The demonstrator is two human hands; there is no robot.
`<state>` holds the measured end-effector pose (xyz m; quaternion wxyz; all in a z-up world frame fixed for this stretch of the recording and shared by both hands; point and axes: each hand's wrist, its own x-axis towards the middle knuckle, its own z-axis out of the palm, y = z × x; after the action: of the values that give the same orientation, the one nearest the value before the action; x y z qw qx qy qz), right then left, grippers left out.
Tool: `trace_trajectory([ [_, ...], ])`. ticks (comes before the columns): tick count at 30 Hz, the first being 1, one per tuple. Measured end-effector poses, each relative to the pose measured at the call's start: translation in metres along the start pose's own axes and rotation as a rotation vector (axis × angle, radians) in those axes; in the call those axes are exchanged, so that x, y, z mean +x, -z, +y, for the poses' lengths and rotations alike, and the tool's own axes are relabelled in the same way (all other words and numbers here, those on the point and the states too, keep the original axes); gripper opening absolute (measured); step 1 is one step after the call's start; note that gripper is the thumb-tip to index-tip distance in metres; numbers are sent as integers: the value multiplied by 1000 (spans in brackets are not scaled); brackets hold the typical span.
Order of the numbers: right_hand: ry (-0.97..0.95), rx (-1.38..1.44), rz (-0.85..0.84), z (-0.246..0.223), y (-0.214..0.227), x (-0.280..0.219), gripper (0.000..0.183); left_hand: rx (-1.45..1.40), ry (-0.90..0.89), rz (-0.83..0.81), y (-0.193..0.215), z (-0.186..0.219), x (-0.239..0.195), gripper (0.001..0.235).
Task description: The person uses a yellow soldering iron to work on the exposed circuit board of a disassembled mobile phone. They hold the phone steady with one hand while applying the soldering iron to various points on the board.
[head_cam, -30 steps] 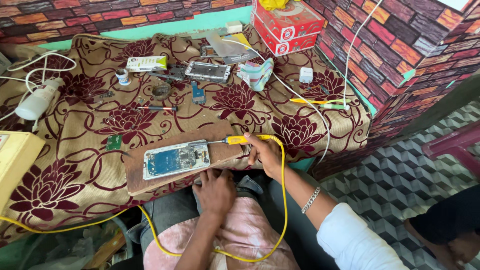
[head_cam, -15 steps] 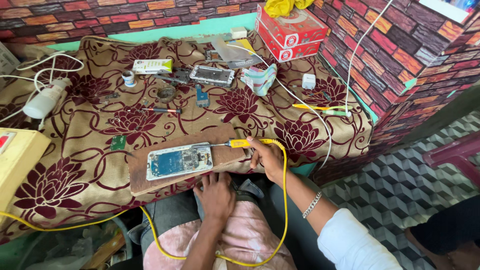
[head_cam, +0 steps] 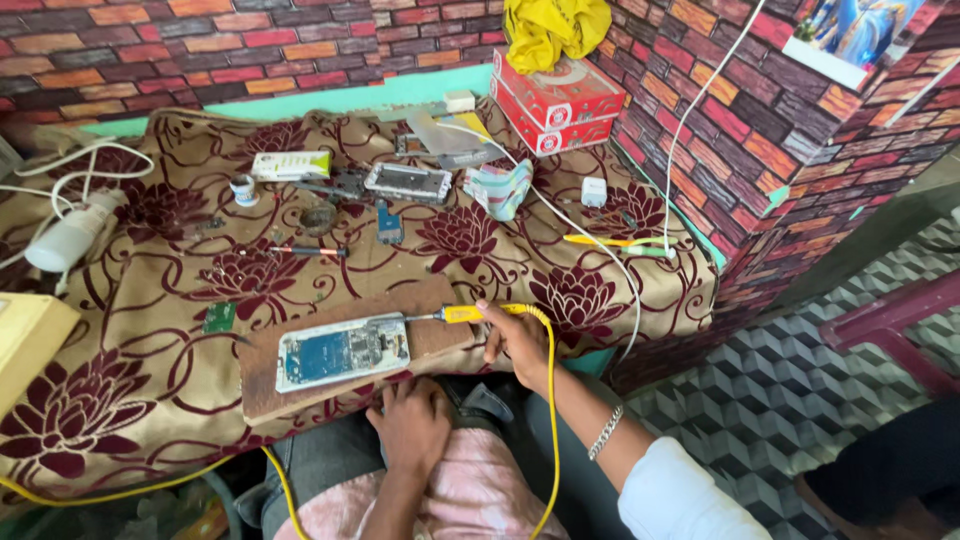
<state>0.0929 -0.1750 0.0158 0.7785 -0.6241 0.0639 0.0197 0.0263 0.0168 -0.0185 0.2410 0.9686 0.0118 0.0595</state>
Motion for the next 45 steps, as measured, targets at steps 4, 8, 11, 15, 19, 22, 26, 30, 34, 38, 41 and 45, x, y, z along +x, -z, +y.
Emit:
trace_trajectory([
  [4, -10, -36, 28, 2, 0, 5, 45, -141, -34, 106, -11, -13, 4, 25],
  [8, 4, -11, 6, 0, 0, 1, 44, -262, -17, 149, -18, -20, 2, 29],
  [11, 5, 5, -1, -2, -1, 0, 43, -271, 1, 148, -20, -22, 4, 29],
  [15, 1, 15, 9, -1, 0, 0, 42, -260, -21, 220, -19, -21, 3, 24],
  [19, 2, -11, 41, 2, -1, 2, 41, -252, -39, 246, -11, -15, 1, 18],
  [22, -8, -14, 45, -1, -2, 2, 39, -235, -98, 264, -2, -11, 1, 16],
  [26, -13, -15, 44, -2, -2, 1, 39, -216, -161, 243, 2, -11, -2, 17],
  [30, -19, -10, 34, -2, -1, 2, 40, -252, -208, 284, 2, -14, -2, 19],
  [34, -20, -5, 24, 0, 0, 3, 40, -250, -202, 292, 4, -12, -3, 16],
  [38, -7, 4, -5, 0, 1, 2, 43, -280, -278, 318, 17, -1, -10, 13],
  [41, -6, 5, -13, -1, 1, 0, 45, -329, -413, 317, 32, 13, -27, 10],
  [45, -14, 6, 9, -6, -2, -2, 48, -199, -544, 377, 66, 22, -39, 12],
])
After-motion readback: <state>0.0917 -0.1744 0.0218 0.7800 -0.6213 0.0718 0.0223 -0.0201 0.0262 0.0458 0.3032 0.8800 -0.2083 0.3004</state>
